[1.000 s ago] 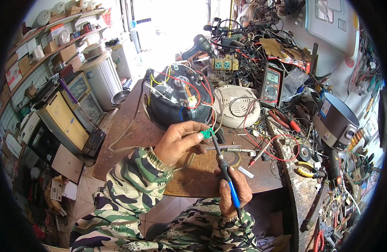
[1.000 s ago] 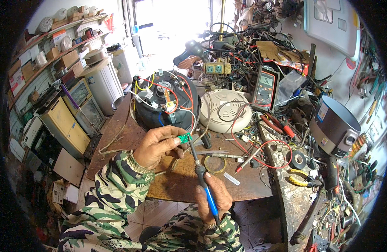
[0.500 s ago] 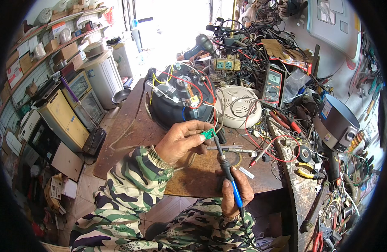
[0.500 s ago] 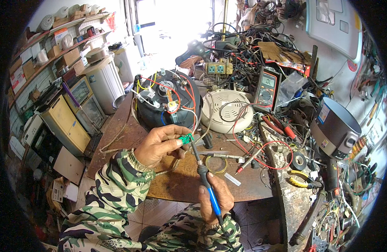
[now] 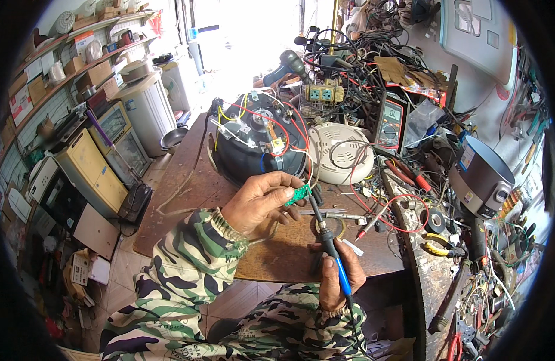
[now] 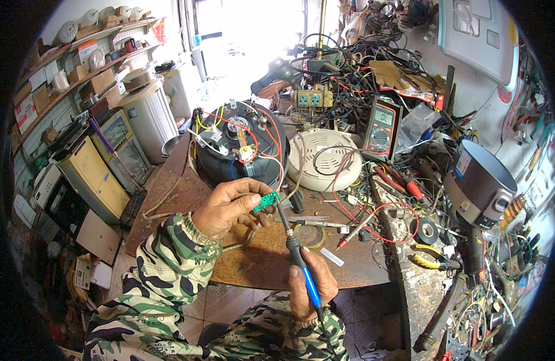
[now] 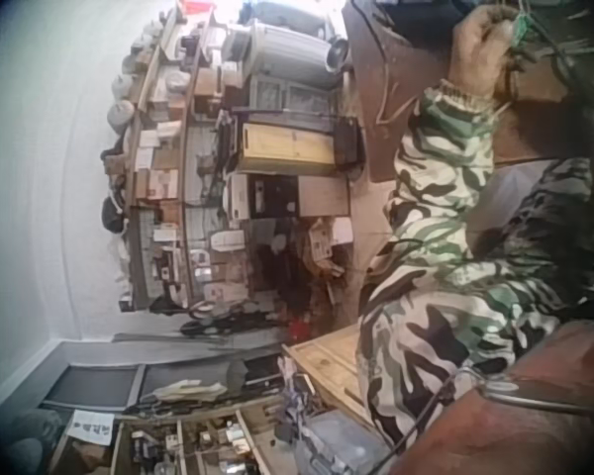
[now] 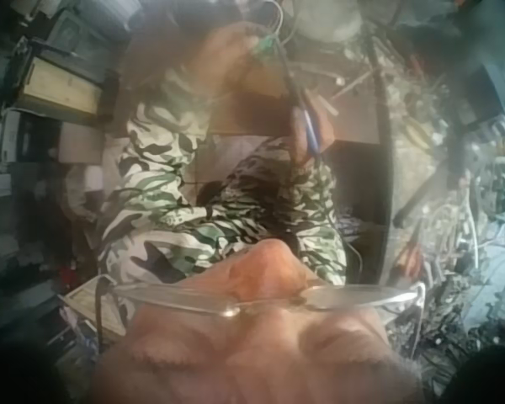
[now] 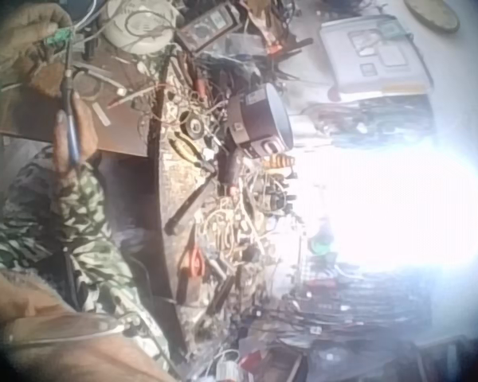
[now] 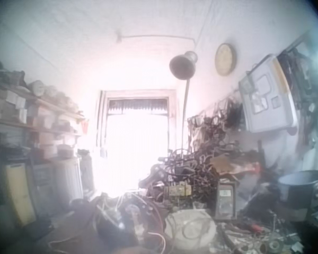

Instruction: The person solders a small green circuit board using a soldering iron and solder wire. They hold the board with one hand and apply heat and solder to specific points on the board with the other hand.

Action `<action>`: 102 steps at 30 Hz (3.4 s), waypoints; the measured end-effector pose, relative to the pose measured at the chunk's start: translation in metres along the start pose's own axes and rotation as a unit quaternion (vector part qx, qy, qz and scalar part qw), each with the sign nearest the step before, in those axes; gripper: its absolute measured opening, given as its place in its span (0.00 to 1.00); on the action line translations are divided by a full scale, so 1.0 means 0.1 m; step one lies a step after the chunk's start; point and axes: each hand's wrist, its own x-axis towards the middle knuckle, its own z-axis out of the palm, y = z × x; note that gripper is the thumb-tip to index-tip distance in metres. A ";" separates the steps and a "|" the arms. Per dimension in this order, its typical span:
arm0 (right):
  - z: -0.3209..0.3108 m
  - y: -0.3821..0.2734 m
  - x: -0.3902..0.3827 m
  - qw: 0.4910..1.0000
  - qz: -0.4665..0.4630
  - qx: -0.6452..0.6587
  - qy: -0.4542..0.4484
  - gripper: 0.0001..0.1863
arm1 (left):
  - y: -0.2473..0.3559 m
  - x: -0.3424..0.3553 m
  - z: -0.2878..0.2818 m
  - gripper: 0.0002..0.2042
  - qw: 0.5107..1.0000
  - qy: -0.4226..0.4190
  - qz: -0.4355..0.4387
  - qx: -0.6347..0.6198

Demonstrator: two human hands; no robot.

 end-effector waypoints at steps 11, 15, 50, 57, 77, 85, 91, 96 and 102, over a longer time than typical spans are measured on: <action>0.03 -0.09 0.13 0.979 0.066 0.182 0.061 0.19 | 0.29 0.03 0.01 0.16 0.984 -0.032 -0.081 0.154; 0.02 -0.11 0.24 0.988 0.053 0.128 0.069 0.22 | 0.39 0.11 0.04 0.18 0.971 -0.089 -0.033 0.219; 0.38 0.02 1.05 0.981 0.064 0.176 0.051 0.31 | 0.57 0.26 0.21 0.25 0.700 -0.016 0.363 0.615; 0.45 -0.06 1.08 0.979 0.084 0.186 0.024 0.31 | 0.66 0.38 0.18 0.26 0.705 -0.085 0.405 0.576; 0.39 -0.08 1.02 0.954 -0.007 0.260 0.149 0.29 | 0.59 0.45 0.06 0.27 0.871 -0.098 0.345 0.337; 0.13 -0.02 0.97 0.795 0.135 0.589 0.055 0.30 | 0.47 0.52 -0.04 0.34 0.973 -0.089 0.210 -0.018; 0.25 0.03 0.85 0.773 0.192 0.605 0.025 0.26 | 0.50 0.48 -0.04 0.33 0.979 -0.047 0.194 -0.043; 0.28 0.05 0.81 0.800 0.178 0.570 0.057 0.25 | 0.43 0.60 0.00 0.32 0.980 -0.070 0.165 -0.083; 0.40 -0.05 0.77 0.855 0.137 0.498 0.048 0.28 | 0.50 0.48 -0.02 0.32 0.983 -0.032 0.180 -0.034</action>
